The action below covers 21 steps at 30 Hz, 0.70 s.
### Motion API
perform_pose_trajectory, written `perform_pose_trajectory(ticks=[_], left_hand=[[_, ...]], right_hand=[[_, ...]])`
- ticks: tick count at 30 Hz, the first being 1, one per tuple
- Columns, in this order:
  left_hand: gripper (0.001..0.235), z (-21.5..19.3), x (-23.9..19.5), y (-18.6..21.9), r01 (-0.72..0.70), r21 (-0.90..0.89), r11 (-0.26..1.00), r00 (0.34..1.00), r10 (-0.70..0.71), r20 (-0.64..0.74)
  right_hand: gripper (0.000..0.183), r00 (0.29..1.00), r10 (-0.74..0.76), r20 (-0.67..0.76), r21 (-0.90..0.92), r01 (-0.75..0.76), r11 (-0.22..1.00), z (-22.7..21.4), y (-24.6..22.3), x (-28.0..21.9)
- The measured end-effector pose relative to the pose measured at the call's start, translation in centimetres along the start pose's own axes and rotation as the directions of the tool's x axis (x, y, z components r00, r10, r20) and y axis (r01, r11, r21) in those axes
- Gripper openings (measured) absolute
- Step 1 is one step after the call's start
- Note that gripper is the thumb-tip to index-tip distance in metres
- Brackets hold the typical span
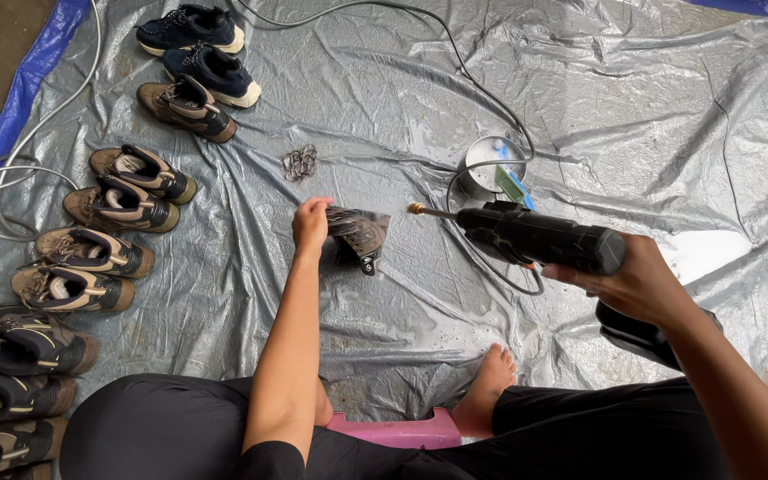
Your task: The person scrubs a shoe with a brush and cleaning solution, then uses a heat gun to dry the shoe. The person rotates the shoe to clean and dry different areas, including the sole and interior.
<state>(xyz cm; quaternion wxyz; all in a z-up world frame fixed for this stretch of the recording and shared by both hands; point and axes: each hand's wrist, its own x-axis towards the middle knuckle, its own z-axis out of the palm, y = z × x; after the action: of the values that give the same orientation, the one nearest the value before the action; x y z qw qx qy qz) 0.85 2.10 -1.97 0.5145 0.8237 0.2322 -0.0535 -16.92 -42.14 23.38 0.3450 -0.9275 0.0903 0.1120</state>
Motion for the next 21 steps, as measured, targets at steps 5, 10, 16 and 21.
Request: perform_pose_trajectory(ticks=[5,10,16,21], left_hand=[[0.062,-2.2,-2.8,2.0,0.119,-0.140,0.983,0.979,-0.093,0.179],[0.055,-1.9,-3.0,2.4,0.062,-0.106,0.992,0.940,-0.022,0.340],[0.059,0.8,-0.9,-0.4,-0.303,-0.101,0.947,0.918,0.319,0.237],[0.072,1.2,-2.2,1.6,-0.339,-0.038,0.940,0.909,0.338,0.242]], right_hand=[[0.036,0.999,0.035,0.033,0.069,-0.037,0.997,-0.8,0.5,-1.6],[0.032,0.997,-0.064,0.045,0.184,0.055,0.981,-1.3,-1.1,-2.9],[0.040,0.998,-0.061,-0.001,0.061,0.061,0.996,-1.8,-4.0,-3.9],[0.041,0.997,-0.031,-0.076,-0.065,0.026,0.998,-2.4,-4.7,-4.6]])
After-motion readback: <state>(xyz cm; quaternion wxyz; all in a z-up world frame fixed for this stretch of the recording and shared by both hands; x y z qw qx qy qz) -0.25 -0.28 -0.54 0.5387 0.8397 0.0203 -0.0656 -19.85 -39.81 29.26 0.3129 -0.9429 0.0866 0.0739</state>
